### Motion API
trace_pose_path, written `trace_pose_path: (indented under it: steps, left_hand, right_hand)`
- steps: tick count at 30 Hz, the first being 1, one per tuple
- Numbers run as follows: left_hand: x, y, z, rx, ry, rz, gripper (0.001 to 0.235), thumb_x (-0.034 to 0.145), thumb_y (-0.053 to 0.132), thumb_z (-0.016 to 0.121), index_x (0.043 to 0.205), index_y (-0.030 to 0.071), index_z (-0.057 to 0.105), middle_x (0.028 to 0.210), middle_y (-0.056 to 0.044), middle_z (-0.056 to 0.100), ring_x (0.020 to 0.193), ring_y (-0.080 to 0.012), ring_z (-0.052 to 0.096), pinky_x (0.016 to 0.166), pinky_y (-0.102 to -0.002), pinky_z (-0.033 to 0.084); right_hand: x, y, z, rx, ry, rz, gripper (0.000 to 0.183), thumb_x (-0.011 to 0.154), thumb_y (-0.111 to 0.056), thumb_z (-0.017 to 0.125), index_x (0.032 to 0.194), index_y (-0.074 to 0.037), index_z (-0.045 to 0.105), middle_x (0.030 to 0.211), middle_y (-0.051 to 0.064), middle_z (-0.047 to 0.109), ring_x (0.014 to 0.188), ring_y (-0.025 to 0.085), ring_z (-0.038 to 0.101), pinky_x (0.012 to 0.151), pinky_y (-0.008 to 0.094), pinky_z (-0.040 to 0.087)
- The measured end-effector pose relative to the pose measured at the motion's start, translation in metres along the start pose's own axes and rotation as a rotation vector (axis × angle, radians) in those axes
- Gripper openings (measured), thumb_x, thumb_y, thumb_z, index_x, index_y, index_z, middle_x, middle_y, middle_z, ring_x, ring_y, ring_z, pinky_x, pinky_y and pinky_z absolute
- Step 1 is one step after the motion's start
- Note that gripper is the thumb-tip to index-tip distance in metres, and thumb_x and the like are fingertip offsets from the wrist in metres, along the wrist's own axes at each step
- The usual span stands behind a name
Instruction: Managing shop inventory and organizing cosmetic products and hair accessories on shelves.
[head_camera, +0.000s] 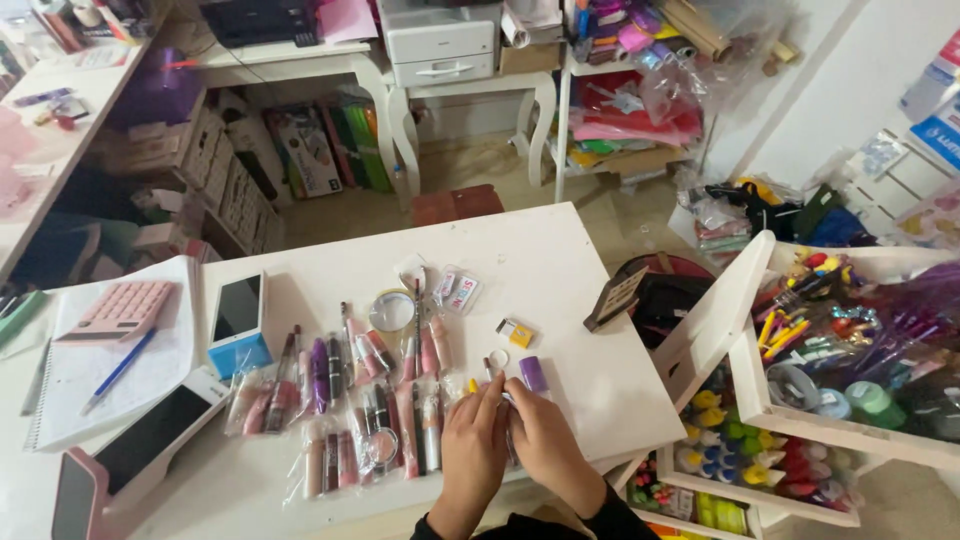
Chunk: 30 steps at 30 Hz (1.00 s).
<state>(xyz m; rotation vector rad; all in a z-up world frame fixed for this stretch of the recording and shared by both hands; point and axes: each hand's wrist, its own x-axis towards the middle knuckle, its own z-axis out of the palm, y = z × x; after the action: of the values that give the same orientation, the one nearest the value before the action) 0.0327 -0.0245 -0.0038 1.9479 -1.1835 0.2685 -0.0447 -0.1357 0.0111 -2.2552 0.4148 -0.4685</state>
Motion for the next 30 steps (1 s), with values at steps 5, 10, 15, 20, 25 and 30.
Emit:
trace_pose_path:
  steps: [5,10,15,20,25,30]
  left_hand:
    - [0.008,0.023,-0.005,-0.121,0.032,-0.031,0.043,0.104,0.016,0.05,0.144,0.002,0.053,0.135,-0.019,0.066,0.118,-0.0385,0.064,0.1,-0.047,0.049]
    - [0.009,0.042,0.013,-0.721,-0.135,-0.442,0.069,0.099,0.037,0.056,0.16,0.015,0.032,0.126,-0.013,0.072,0.106,-0.0222,0.074,0.091,-0.036,0.058]
    - [0.023,0.044,0.024,-0.944,-0.099,-0.657,0.06,0.1,0.032,0.052,0.157,0.018,0.043,0.155,-0.003,0.057,0.106,-0.0075,0.064,0.09,-0.024,0.048]
    - [0.04,0.03,0.024,-1.246,-0.113,-0.732,0.056,0.097,0.028,0.056,0.149,0.008,0.053,0.149,-0.013,0.061,0.14,-0.0212,0.053,0.112,-0.035,0.043]
    - [0.049,0.008,0.005,-1.314,-0.111,-0.846,0.049,0.095,0.023,0.06,0.14,0.004,0.066,0.136,-0.019,0.074,0.12,-0.0267,0.071,0.088,-0.037,0.061]
    - [0.054,-0.001,-0.027,-1.381,-0.059,-0.961,0.043,0.096,0.018,0.059,0.134,-0.001,0.068,0.13,-0.023,0.076,0.115,-0.0319,0.073,0.095,-0.04,0.059]
  right_hand:
    - [-0.001,0.002,-0.015,0.34,0.008,0.017,0.036,0.093,-0.001,0.048,0.128,-0.008,0.057,0.106,0.014,0.076,0.087,0.022,0.071,0.078,0.032,0.054]
    - [-0.003,0.002,-0.033,0.271,0.059,-0.057,0.042,0.093,0.004,0.048,0.134,-0.004,0.052,0.123,0.02,0.063,0.101,0.029,0.073,0.085,0.035,0.07]
    - [-0.006,-0.01,-0.05,-0.139,-0.026,-0.1,0.062,0.091,0.005,0.053,0.152,0.001,0.041,0.118,0.015,0.054,0.109,0.031,0.055,0.091,0.041,0.053]
    - [-0.009,-0.015,-0.048,0.068,-0.028,-0.172,0.067,0.094,0.005,0.049,0.158,-0.002,0.027,0.137,0.018,0.043,0.133,0.033,0.046,0.11,0.04,0.047]
    - [-0.011,-0.021,-0.048,0.18,-0.26,-0.066,0.087,0.097,-0.001,0.056,0.163,-0.01,0.002,0.173,0.015,-0.004,0.16,0.03,-0.008,0.127,0.045,0.008]
    - [0.005,-0.032,-0.043,0.051,-0.287,-0.197,0.062,0.103,-0.004,0.046,0.16,0.001,0.021,0.168,0.021,0.016,0.157,0.035,0.014,0.126,0.045,0.016]
